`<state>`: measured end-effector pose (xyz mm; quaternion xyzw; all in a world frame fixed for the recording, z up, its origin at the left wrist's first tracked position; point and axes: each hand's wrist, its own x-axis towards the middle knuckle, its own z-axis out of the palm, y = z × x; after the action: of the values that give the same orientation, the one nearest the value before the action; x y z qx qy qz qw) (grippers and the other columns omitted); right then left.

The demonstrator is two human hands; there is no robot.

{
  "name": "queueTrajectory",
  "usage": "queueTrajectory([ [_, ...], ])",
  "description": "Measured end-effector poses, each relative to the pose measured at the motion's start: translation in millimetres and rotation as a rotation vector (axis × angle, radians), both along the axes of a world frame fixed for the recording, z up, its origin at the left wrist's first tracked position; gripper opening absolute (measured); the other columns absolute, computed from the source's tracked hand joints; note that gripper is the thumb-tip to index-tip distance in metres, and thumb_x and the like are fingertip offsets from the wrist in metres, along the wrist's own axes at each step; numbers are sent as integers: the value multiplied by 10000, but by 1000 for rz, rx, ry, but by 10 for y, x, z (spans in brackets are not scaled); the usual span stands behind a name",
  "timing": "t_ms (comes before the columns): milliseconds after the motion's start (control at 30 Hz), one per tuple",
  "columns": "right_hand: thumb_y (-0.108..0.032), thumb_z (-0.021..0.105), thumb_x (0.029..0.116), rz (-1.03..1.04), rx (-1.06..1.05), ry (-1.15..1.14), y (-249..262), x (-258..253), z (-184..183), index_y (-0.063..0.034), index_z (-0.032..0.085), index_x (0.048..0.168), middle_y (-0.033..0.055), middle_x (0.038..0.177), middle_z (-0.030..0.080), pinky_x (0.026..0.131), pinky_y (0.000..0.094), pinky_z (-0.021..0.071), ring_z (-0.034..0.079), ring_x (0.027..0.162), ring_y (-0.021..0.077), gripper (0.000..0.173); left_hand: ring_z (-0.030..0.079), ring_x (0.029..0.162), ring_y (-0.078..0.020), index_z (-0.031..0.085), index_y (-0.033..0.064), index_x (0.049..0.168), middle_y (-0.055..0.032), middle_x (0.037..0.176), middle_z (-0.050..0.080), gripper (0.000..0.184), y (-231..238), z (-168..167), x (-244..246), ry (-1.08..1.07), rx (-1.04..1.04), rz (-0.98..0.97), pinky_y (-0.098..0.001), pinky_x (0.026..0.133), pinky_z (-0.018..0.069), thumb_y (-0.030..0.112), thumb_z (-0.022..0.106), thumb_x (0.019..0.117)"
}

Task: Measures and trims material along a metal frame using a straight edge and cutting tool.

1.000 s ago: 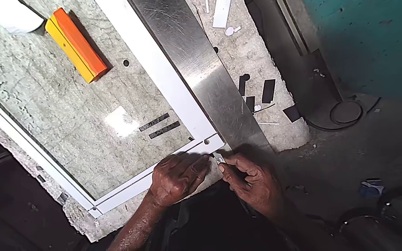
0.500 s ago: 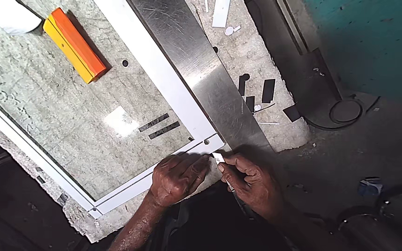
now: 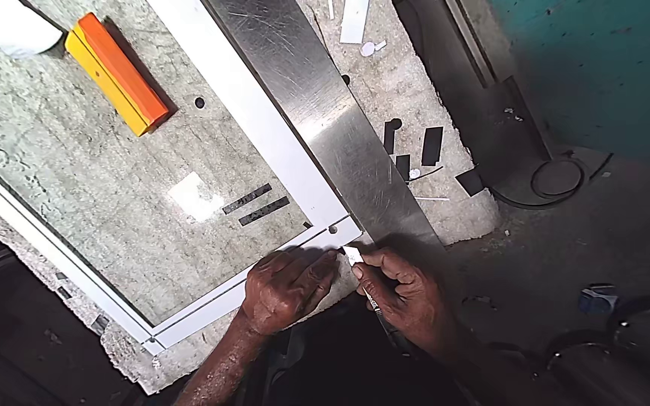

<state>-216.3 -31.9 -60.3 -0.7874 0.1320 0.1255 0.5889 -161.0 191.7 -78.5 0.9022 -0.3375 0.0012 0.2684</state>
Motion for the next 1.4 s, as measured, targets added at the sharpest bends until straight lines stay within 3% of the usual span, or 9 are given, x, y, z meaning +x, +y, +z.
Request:
queueTrajectory([
  [233, -190, 654, 989, 11, -13, -13, 17, 8, -17, -46, 722, 1010, -23, 772, 723, 527, 182, 580, 670, 610, 7, 161, 550, 601, -160, 784, 169, 1144, -2, 651, 613, 279, -9, 9, 7, 14, -5, 4, -298, 587, 440, 346, 674, 958],
  [567, -213, 658, 989, -3, -31, -32, 35, 2, -25, -57, 730, 1014, -27, 791, 733, 543, 174, 578, 674, 630, -4, 173, 622, 605, -151, 759, 187, 1234, -2, 707, 703, 369, -98, 60, 58, 82, 64, 8, -313, 579, 484, 409, 631, 968],
  [1167, -193, 668, 1000, -20, -3, -145, 55, -75, -81, -15, 737, 1085, 18, 901, 765, 631, 182, 620, 719, 729, 21, 209, 563, 555, -143, 758, 211, 1244, 0, 660, 666, 327, -45, 49, 72, 132, -31, -26, -306, 551, 438, 353, 639, 974],
  [1267, -192, 672, 997, -21, -3, -155, 59, -75, -84, -9, 738, 1096, 21, 895, 768, 631, 177, 616, 718, 729, 17, 219, 578, 569, -140, 759, 201, 1237, 0, 683, 688, 322, -39, 46, 74, 132, -45, -31, -303, 566, 453, 343, 647, 971],
  [1400, -193, 680, 994, -28, 17, -170, 61, -72, -97, -6, 742, 1065, 19, 864, 758, 643, 169, 611, 711, 730, 14, 209, 523, 532, -142, 765, 194, 1224, 5, 618, 627, 308, -31, 47, 72, 128, -64, -27, -297, 540, 409, 321, 652, 968],
])
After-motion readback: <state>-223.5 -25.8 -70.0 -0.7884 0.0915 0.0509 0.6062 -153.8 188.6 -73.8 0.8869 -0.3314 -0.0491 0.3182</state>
